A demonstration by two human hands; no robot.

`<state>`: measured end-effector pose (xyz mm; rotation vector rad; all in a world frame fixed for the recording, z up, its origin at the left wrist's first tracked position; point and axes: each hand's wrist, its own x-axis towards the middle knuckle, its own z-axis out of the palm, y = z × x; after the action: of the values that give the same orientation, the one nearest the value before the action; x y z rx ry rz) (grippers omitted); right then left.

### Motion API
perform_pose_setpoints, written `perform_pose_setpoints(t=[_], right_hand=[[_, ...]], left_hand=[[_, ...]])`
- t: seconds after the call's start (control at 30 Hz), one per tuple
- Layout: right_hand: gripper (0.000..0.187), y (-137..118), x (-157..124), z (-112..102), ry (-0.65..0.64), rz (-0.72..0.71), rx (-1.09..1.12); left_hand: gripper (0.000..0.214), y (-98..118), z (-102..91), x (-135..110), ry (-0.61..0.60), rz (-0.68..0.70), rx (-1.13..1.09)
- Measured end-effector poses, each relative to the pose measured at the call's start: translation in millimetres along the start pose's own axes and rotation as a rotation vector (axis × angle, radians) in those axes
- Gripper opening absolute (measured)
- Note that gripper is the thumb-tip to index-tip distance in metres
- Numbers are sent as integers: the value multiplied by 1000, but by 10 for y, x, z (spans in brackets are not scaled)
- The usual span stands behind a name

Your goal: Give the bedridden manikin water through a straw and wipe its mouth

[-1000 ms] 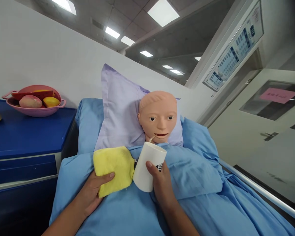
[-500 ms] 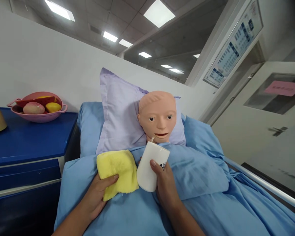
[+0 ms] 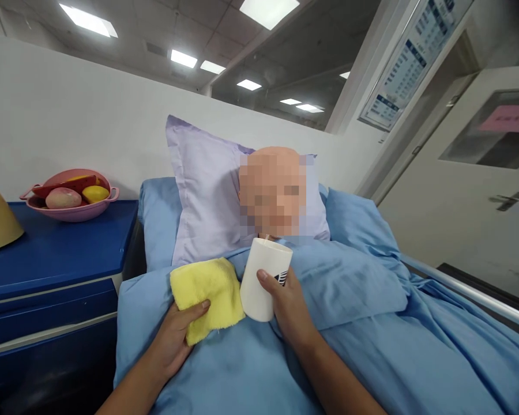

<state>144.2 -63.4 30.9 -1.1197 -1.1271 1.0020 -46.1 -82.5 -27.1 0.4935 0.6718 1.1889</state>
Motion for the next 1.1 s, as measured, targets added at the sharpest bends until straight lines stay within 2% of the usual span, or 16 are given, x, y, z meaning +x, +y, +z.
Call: perform_pose_setpoints(t=[0.53, 0.73, 0.87, 1.1], right_hand=[[50, -19, -22, 9, 22, -28, 107], [50, 25, 8, 3, 47, -19, 232], [47, 47, 11, -1, 40, -17, 209], [45, 11, -22, 8, 20, -37, 112]], left_hand=[[53, 27, -28, -35, 26, -53, 34], [54, 69, 45, -77, 102, -74, 65], [60, 100, 98, -113, 137, -78, 72], [65, 116, 72, -137, 94, -126, 61]])
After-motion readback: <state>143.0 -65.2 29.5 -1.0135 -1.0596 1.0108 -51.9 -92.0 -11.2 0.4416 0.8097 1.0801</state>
